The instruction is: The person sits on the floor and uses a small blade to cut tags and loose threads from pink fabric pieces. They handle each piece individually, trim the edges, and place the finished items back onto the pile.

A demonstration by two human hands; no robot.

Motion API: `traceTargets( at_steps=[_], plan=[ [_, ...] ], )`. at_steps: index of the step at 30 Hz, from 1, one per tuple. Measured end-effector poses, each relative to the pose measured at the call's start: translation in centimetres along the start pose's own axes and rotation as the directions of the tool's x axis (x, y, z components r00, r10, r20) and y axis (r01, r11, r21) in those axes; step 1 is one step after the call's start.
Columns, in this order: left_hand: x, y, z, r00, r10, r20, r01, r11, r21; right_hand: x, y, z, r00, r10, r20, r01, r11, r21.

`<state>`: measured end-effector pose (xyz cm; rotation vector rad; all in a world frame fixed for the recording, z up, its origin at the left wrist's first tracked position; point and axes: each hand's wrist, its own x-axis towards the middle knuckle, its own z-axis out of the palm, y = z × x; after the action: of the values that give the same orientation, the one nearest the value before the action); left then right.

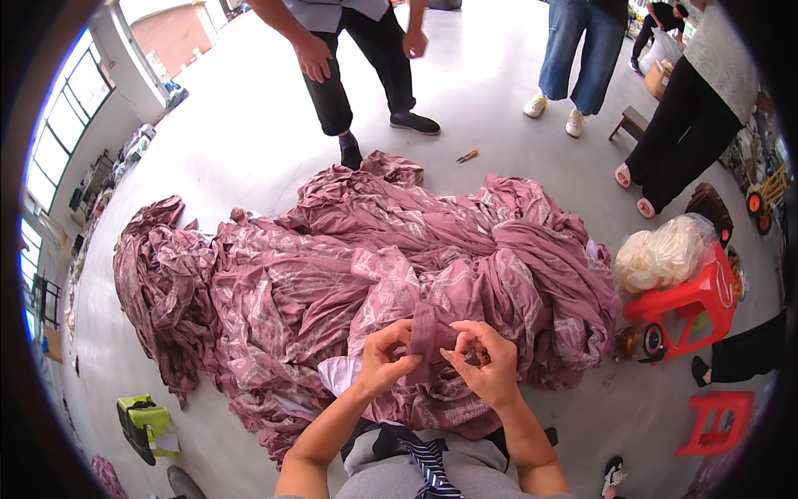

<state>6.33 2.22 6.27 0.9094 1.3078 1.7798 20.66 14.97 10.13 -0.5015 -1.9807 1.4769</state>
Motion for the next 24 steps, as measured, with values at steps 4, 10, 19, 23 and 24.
traceTargets(
  at_steps=[4,10,19,23,24],
  plan=[
    [-0.1,-0.7,0.0,0.999,0.044,0.000,-0.044,0.986,0.164,0.7,-1.4,1.3,0.995,-0.069,0.075,0.075,0.995,-0.072],
    [0.0,-1.2,0.5,0.999,-0.010,0.046,0.010,1.000,-0.008,1.8,0.6,1.3,0.986,-0.155,-0.060,0.154,0.988,-0.013],
    [0.5,-1.9,1.1,0.991,-0.120,-0.059,0.107,0.976,-0.190,-0.4,1.2,1.0,0.998,-0.029,-0.064,0.025,0.997,-0.073],
    [1.3,-0.5,1.7,0.985,-0.156,-0.077,0.143,0.976,-0.163,-0.8,4.1,1.7,0.949,0.221,-0.225,-0.210,0.975,0.073],
    [1.2,-0.6,1.2,0.985,-0.132,-0.107,0.121,0.987,-0.106,-0.8,4.4,0.9,0.906,0.350,-0.238,-0.300,0.928,0.220]
  ],
)
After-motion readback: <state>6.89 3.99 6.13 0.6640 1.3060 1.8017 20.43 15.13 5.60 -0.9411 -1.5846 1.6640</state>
